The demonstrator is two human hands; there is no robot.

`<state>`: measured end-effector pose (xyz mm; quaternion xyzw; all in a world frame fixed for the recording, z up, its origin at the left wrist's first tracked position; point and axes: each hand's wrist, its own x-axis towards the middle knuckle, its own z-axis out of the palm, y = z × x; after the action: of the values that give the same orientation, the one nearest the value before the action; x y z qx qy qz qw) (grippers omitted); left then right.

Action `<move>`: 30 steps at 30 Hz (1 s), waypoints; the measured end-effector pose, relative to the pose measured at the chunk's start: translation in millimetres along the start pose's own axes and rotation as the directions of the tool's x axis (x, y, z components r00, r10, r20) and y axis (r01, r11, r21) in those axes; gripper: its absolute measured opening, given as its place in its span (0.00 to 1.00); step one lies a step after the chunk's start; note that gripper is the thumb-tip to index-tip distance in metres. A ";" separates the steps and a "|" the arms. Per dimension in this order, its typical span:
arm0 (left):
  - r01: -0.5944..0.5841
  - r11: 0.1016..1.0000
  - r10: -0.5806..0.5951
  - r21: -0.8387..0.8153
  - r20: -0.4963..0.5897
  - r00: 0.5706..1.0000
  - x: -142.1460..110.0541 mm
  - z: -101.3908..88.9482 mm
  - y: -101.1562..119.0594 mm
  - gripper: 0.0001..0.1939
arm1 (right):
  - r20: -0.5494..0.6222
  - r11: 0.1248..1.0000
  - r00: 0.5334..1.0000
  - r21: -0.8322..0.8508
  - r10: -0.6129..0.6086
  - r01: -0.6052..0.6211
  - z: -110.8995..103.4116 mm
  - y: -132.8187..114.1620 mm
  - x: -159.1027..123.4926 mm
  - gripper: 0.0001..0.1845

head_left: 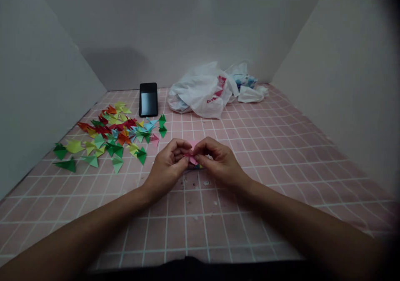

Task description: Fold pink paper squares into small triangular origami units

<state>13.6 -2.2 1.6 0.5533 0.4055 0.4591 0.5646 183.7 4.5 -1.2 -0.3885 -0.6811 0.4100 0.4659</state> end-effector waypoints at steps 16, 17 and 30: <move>0.135 0.977 -0.139 -0.168 -0.013 0.990 1.2 -2.0 10.0 0.12 | 0.111 0.920 0.933 -0.165 -0.341 0.356 -8.7 5.6 4.3 0.11; 0.133 0.976 -0.138 -0.171 -0.016 0.990 1.3 -1.9 10.1 0.12 | 0.106 0.919 0.933 -0.162 -0.345 0.358 -8.7 6.0 4.3 0.12; 0.135 0.975 -0.142 -0.177 -0.027 0.990 1.6 -3.3 11.4 0.11 | 0.137 0.891 0.905 -0.166 -0.403 0.422 -9.9 7.2 4.8 0.11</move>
<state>10.1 -0.3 12.9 0.4628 0.4124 0.4633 0.6333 193.0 13.4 -4.1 -0.2572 -0.8065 0.2529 0.4684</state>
